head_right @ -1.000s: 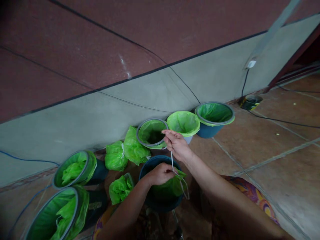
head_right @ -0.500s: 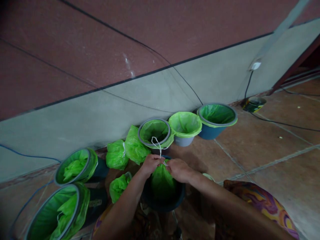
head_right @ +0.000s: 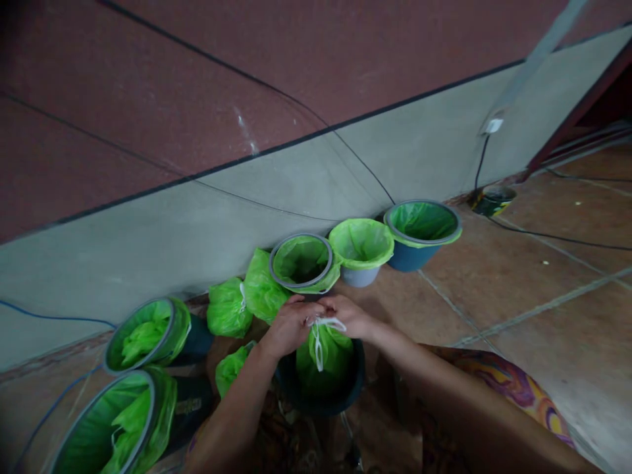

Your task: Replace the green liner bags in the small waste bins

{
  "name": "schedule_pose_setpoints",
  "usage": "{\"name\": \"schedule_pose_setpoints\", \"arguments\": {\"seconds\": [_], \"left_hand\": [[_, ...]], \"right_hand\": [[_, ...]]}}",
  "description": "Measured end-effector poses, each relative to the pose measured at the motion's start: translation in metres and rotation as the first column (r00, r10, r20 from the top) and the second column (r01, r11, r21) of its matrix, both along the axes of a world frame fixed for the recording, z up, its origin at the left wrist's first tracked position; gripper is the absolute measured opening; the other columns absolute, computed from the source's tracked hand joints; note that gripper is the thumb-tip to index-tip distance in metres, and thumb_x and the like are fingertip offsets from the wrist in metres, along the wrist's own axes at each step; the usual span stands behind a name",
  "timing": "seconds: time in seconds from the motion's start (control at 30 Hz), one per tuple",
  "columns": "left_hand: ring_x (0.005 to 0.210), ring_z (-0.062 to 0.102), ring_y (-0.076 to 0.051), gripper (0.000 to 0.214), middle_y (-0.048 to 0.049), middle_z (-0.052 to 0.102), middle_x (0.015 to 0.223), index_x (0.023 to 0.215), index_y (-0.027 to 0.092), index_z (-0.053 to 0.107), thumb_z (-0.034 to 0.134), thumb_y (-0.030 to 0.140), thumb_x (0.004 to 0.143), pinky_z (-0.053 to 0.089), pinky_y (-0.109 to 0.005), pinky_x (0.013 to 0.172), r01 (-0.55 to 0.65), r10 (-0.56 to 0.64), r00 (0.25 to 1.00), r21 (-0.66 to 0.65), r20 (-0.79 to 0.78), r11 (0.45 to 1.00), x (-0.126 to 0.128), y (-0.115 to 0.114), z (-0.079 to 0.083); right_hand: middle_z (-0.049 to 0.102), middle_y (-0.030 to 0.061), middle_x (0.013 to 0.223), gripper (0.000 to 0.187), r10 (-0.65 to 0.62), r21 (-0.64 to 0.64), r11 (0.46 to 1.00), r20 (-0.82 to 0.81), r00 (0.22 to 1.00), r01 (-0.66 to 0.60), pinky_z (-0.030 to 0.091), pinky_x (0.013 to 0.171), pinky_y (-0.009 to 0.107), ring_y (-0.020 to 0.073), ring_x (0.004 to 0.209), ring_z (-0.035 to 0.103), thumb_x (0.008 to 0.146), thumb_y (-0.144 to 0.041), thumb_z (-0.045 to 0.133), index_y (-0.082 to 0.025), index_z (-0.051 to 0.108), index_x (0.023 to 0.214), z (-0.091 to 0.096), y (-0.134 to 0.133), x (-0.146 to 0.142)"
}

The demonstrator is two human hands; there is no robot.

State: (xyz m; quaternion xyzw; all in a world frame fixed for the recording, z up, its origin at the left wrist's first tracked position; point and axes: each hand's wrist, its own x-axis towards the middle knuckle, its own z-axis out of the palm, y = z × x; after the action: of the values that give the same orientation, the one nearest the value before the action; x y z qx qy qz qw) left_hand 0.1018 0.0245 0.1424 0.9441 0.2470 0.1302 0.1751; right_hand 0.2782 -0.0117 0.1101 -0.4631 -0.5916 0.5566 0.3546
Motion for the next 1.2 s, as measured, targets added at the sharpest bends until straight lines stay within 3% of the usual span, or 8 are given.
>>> {"name": "schedule_pose_setpoints", "arguments": {"seconds": [0.2, 0.43, 0.6, 0.77, 0.87, 0.97, 1.13, 1.2], "left_hand": [[0.082, 0.067, -0.016, 0.019, -0.0039, 0.074, 0.089, 0.100, 0.019, 0.068, 0.051, 0.017, 0.093, 0.047, -0.033, 0.089, -0.080, 0.054, 0.990, 0.205, 0.130, 0.975, -0.003, -0.001, 0.000], [0.080, 0.062, -0.016, 0.021, -0.0040, 0.069, 0.086, 0.092, 0.022, 0.073, 0.053, 0.026, 0.095, 0.048, -0.028, 0.075, -0.277, 0.223, 0.944, 0.217, 0.244, 0.936, -0.002, -0.007, -0.003], [0.077, 0.060, -0.014, 0.026, -0.0032, 0.065, 0.080, 0.089, 0.020, 0.070, 0.045, 0.025, 0.097, 0.045, -0.025, 0.071, -0.289, 0.281, 0.952, 0.052, 0.123, 0.956, -0.001, -0.008, -0.010], [0.075, 0.060, -0.016, 0.025, -0.0044, 0.064, 0.078, 0.075, 0.020, 0.064, 0.046, 0.019, 0.092, 0.042, -0.027, 0.070, -0.430, 0.426, 0.901, -0.031, -0.076, 0.903, -0.003, -0.008, -0.012], [0.071, 0.058, -0.017, 0.022, -0.0040, 0.063, 0.072, 0.067, 0.019, 0.061, 0.051, 0.019, 0.087, 0.041, -0.028, 0.069, -0.577, 0.572, 0.815, -0.216, -0.091, 0.788, -0.006, -0.003, -0.014], [0.058, 0.053, -0.014, 0.025, 0.0004, 0.055, 0.056, 0.057, 0.020, 0.055, 0.053, 0.022, 0.082, 0.039, -0.026, 0.060, -0.601, 0.689, 0.721, -0.561, -0.075, 0.569, -0.007, 0.003, -0.018], [0.041, 0.040, -0.006, 0.037, -0.0006, 0.060, 0.060, 0.051, 0.019, 0.044, 0.058, 0.041, 0.078, 0.028, -0.022, 0.044, -0.239, 0.783, 0.621, -0.941, 0.042, 0.240, 0.004, 0.001, -0.018], [0.040, 0.039, -0.004, 0.043, -0.0009, 0.060, 0.061, 0.052, 0.018, 0.047, 0.062, 0.051, 0.075, 0.026, -0.021, 0.042, -0.132, 0.782, 0.620, -0.975, 0.062, 0.181, 0.009, -0.003, -0.015]], "right_hand": [[0.061, -0.0028, 0.070, 0.018, -0.038, -0.171, 0.985, -0.289, 0.956, -0.013, 0.042, 0.061, 0.022, 0.0088, 0.062, 0.050, 0.075, -0.034, 0.069, -0.017, 0.063, 0.076, 0.009, -0.005, -0.003], [0.069, 0.0024, 0.080, 0.032, -0.092, -0.222, 0.975, -0.316, 0.944, 0.020, 0.049, 0.074, 0.029, 0.0137, 0.073, 0.061, 0.075, -0.045, 0.071, -0.016, 0.069, 0.088, 0.004, -0.002, 0.001], [0.071, 0.0048, 0.085, 0.025, -0.196, 0.077, 0.980, 0.167, 0.966, 0.185, 0.048, 0.075, 0.030, 0.0169, 0.077, 0.064, 0.086, -0.036, 0.052, -0.018, 0.069, 0.086, 0.002, 0.001, 0.005], [0.071, 0.0141, 0.096, 0.026, -0.241, 0.239, 0.968, 0.795, 0.557, 0.078, 0.045, 0.076, 0.030, 0.0226, 0.085, 0.066, 0.089, -0.026, 0.044, -0.015, 0.068, 0.089, 0.009, -0.006, 0.009], [0.071, 0.0152, 0.091, 0.027, -0.195, 0.160, 0.981, 0.861, 0.470, 0.114, 0.044, 0.072, 0.030, 0.0234, 0.084, 0.065, 0.089, -0.028, 0.045, -0.015, 0.067, 0.083, 0.005, -0.007, 0.014], [0.070, 0.0089, 0.082, 0.028, -0.142, 0.119, 0.990, 0.736, 0.662, 0.080, 0.042, 0.068, 0.027, 0.0183, 0.076, 0.062, 0.088, -0.025, 0.041, -0.017, 0.064, 0.075, 0.002, -0.004, 0.018], [0.058, 0.0007, 0.063, 0.028, -0.104, 0.119, 0.991, 0.457, 0.884, 0.055, 0.038, 0.060, 0.025, 0.0133, 0.061, 0.051, 0.086, -0.027, 0.043, -0.018, 0.058, 0.063, 0.008, -0.003, 0.019], [0.055, -0.0006, 0.061, 0.031, -0.098, 0.141, 0.989, 0.357, 0.929, 0.050, 0.039, 0.060, 0.026, 0.0130, 0.060, 0.050, 0.088, -0.032, 0.044, -0.019, 0.057, 0.062, 0.014, -0.003, 0.017]]}}
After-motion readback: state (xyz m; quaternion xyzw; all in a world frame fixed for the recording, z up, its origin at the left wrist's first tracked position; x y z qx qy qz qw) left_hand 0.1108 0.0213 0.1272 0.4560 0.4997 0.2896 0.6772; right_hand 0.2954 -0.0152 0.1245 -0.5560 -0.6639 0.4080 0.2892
